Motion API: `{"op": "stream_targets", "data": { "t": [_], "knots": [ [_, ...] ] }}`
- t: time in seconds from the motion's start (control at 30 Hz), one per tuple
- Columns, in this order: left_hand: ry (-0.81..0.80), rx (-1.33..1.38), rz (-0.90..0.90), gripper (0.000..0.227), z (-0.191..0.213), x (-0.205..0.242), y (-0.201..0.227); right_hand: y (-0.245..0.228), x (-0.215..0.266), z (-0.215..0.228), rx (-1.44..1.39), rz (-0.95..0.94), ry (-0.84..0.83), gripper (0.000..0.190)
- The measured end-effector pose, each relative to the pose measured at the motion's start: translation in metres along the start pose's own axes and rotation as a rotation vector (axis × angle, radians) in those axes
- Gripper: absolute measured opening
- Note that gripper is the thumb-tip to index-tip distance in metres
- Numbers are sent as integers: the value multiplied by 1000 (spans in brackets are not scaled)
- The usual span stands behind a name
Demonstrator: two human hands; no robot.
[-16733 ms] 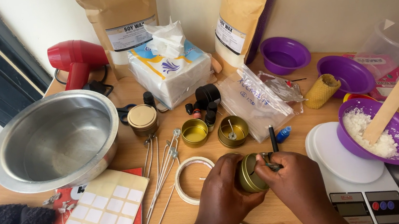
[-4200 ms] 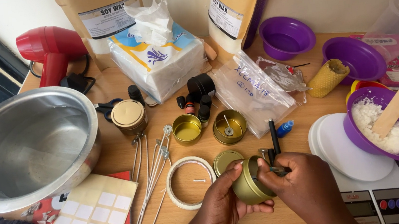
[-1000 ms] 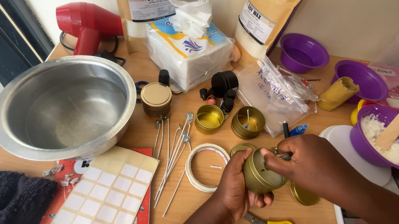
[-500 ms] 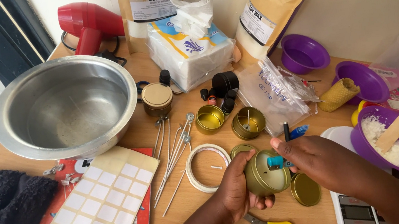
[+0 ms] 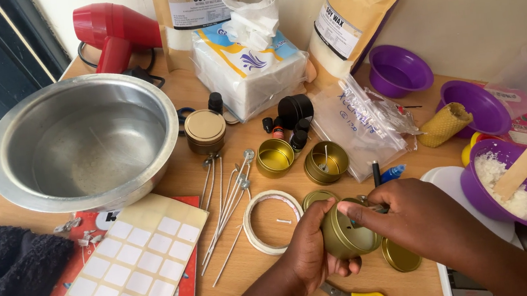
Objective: Smoothing the top surface of a candle with a lighter and then placing a lid on the tin to seal it.
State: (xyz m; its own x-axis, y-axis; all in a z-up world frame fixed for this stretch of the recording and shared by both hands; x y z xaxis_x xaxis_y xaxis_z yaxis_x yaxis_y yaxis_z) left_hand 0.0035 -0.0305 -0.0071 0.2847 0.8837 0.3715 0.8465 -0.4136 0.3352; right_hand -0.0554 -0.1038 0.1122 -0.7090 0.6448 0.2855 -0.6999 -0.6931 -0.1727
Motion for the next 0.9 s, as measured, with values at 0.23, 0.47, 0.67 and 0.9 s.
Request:
{"op": "stream_targets", "data": {
  "t": [0.23, 0.47, 0.67, 0.9],
  "knots": [
    [0, 24, -7, 55, 2, 1, 2, -1, -4, -3, -46, 8, 39, 62],
    [33, 3, -24, 48, 4, 0, 2, 1, -8, -9, -6, 51, 116, 56],
    [53, -10, -28, 48, 5, 0, 2, -4, -6, -7, -8, -3, 81, 55],
    [71, -3, -16, 50, 4, 1, 2, -8, -4, -2, 2, -27, -1, 52]
  ]
}}
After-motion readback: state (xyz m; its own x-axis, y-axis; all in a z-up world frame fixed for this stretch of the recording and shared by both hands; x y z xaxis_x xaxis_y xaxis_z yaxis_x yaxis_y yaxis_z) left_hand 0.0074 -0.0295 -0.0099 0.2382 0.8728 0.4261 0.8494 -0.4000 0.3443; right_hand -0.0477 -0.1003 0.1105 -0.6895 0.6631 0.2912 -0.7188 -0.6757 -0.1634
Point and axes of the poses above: each hand's wrist, its own x-axis away from the middle knuckle, its own z-axis out of the back of the hand, y = z × x, the point moved 5 cm from there along -x, towards the middle knuckle, and after that the axes turned 11 degrees about z, right-handed, at the moved point
